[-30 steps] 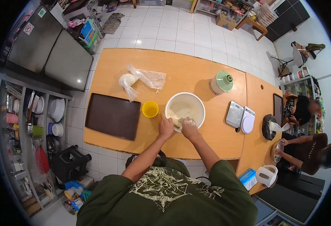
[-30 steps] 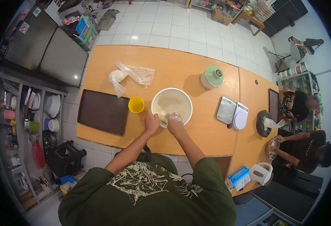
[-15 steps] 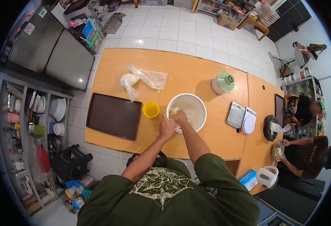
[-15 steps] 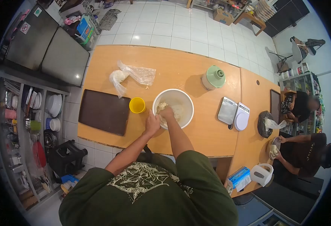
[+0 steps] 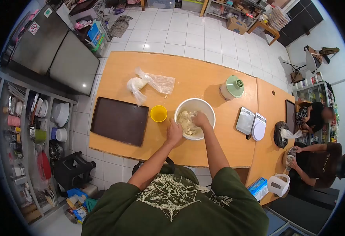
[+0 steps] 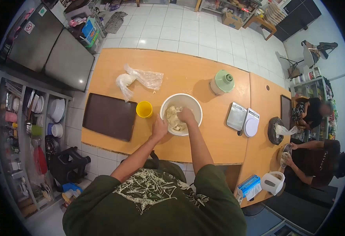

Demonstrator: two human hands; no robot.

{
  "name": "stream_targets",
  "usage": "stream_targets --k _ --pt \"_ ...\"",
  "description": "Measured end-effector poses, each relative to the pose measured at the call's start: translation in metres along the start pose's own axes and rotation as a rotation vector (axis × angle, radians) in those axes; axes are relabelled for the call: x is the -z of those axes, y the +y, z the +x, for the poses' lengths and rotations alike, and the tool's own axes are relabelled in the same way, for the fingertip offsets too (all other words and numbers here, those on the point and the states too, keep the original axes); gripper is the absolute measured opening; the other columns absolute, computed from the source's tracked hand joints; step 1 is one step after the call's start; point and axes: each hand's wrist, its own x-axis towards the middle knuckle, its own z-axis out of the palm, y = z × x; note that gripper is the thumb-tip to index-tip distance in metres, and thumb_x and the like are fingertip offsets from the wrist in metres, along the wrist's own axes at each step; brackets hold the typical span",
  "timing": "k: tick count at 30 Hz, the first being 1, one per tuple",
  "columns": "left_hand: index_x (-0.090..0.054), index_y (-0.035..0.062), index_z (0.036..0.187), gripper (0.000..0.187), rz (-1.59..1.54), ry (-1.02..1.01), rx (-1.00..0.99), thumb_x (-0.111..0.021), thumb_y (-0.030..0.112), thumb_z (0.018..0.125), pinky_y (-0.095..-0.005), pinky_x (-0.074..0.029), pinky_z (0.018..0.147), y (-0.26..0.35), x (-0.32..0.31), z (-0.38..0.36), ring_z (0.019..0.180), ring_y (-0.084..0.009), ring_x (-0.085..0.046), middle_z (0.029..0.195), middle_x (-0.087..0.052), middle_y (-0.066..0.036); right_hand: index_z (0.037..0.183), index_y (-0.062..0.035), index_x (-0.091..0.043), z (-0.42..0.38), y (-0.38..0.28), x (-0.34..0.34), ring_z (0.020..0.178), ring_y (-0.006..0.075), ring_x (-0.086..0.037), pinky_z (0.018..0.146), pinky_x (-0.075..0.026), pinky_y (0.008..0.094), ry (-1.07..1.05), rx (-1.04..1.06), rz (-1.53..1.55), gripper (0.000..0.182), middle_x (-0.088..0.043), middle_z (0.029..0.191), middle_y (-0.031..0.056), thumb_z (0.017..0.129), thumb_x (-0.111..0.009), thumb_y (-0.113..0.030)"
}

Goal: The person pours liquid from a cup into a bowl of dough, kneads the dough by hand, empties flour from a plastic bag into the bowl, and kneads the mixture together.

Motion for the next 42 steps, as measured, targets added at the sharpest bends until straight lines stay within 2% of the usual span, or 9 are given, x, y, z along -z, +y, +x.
stream_targets --k 3,8,14,18,25,34,37,39,42 --pt "-0.037 -0.0031 0.11 0.034 0.002 0.002 -0.001 -0.045 0.019 0.086 -0.0567 -0.045 0.073 -0.002 -0.001 0.001 0.078 -0.0493 -0.059 0.081 -0.061 -0.032 0.111 0.0033 -0.061 0.003 -0.021 -0.011 0.1 0.0369 -0.062 0.087 -0.049 0.0419 0.175 -0.158 -0.139 0.045 -0.062 0.108 0.0265 0.078 -0.062 -0.026" --pt "-0.037 -0.0038 0.11 0.034 -0.015 0.02 -0.015 -0.045 0.019 0.086 -0.0565 -0.045 0.073 -0.011 -0.008 0.003 0.078 -0.0494 -0.059 0.082 -0.061 -0.032 0.115 -0.0012 -0.06 0.024 -0.014 -0.058 0.111 0.0348 -0.057 0.094 -0.045 0.0444 -0.089 0.048 -0.401 0.051 -0.06 0.115 0.024 0.079 -0.062 -0.038" --pt "-0.037 -0.0042 0.108 0.033 -0.024 0.073 0.017 -0.045 0.019 0.086 -0.0571 -0.044 0.074 -0.004 -0.008 0.0 0.079 -0.0499 -0.058 0.084 -0.06 -0.032 0.113 -0.0038 -0.062 -0.025 -0.027 -0.001 0.109 0.0348 -0.058 0.094 -0.045 0.046 -0.069 0.291 -0.569 0.044 -0.063 0.112 0.0191 0.079 -0.06 -0.032" --pt "-0.037 -0.0042 0.108 0.033 -0.04 0.049 0.021 -0.045 0.018 0.085 -0.0572 -0.044 0.073 -0.005 -0.008 0.0 0.079 -0.0494 -0.058 0.084 -0.06 -0.032 0.105 -0.0003 -0.063 -0.068 -0.029 0.006 0.103 0.0345 -0.061 0.089 -0.048 0.0452 -0.222 0.136 -0.562 0.033 -0.065 0.104 0.0201 0.08 -0.059 -0.022" --pt "-0.037 -0.0028 0.106 0.031 -0.04 0.038 0.027 -0.046 0.018 0.086 -0.0573 -0.044 0.073 0.001 -0.001 -0.001 0.078 -0.0491 -0.058 0.082 -0.061 -0.032 0.098 0.0028 -0.058 -0.062 -0.002 -0.018 0.094 0.0402 -0.062 0.082 -0.049 0.0469 0.046 0.147 -0.569 0.025 -0.064 0.094 0.0262 0.078 -0.052 -0.01" --pt "-0.036 -0.0021 0.105 0.028 -0.065 0.045 -0.029 -0.045 0.017 0.086 -0.0576 -0.044 0.07 -0.006 -0.004 -0.002 0.077 -0.0496 -0.058 0.08 -0.06 -0.032 0.088 0.0066 -0.068 0.024 0.01 -0.061 0.088 0.0401 -0.065 0.075 -0.052 0.0433 0.017 -0.171 -0.038 0.032 -0.065 0.095 0.0284 0.07 -0.065 -0.02" --pt "-0.036 -0.0023 0.106 0.03 -0.038 0.068 -0.085 -0.045 0.017 0.086 -0.0578 -0.044 0.07 -0.002 -0.001 0.0 0.075 -0.0498 -0.058 0.079 -0.06 -0.032 0.093 0.0032 -0.067 0.037 0.02 -0.049 0.081 0.0338 -0.067 0.073 -0.054 0.0431 -0.037 -0.405 0.359 0.034 -0.067 0.092 0.0229 0.073 -0.065 -0.024" --pt "-0.036 -0.0025 0.107 0.031 0.003 -0.022 0.011 -0.046 0.018 0.085 -0.0575 -0.044 0.071 0.002 0.004 -0.002 0.075 -0.0497 -0.058 0.079 -0.06 -0.032 0.103 0.0007 -0.063 0.048 0.05 -0.054 0.076 0.0297 -0.066 0.072 -0.055 0.042 -0.224 -0.446 1.39 0.034 -0.066 0.093 0.0172 0.082 -0.061 -0.026" --pt "-0.036 -0.0027 0.108 0.033 -0.01 -0.009 0.028 -0.046 0.018 0.085 -0.0569 -0.045 0.072 -0.001 -0.001 0.0 0.078 -0.0494 -0.059 0.081 -0.06 -0.032 0.11 -0.0006 -0.058 0.003 0.008 -0.004 0.081 0.0285 -0.066 0.074 -0.056 0.0413 -0.257 -0.498 1.334 0.035 -0.065 0.095 0.0145 0.087 -0.059 -0.028"
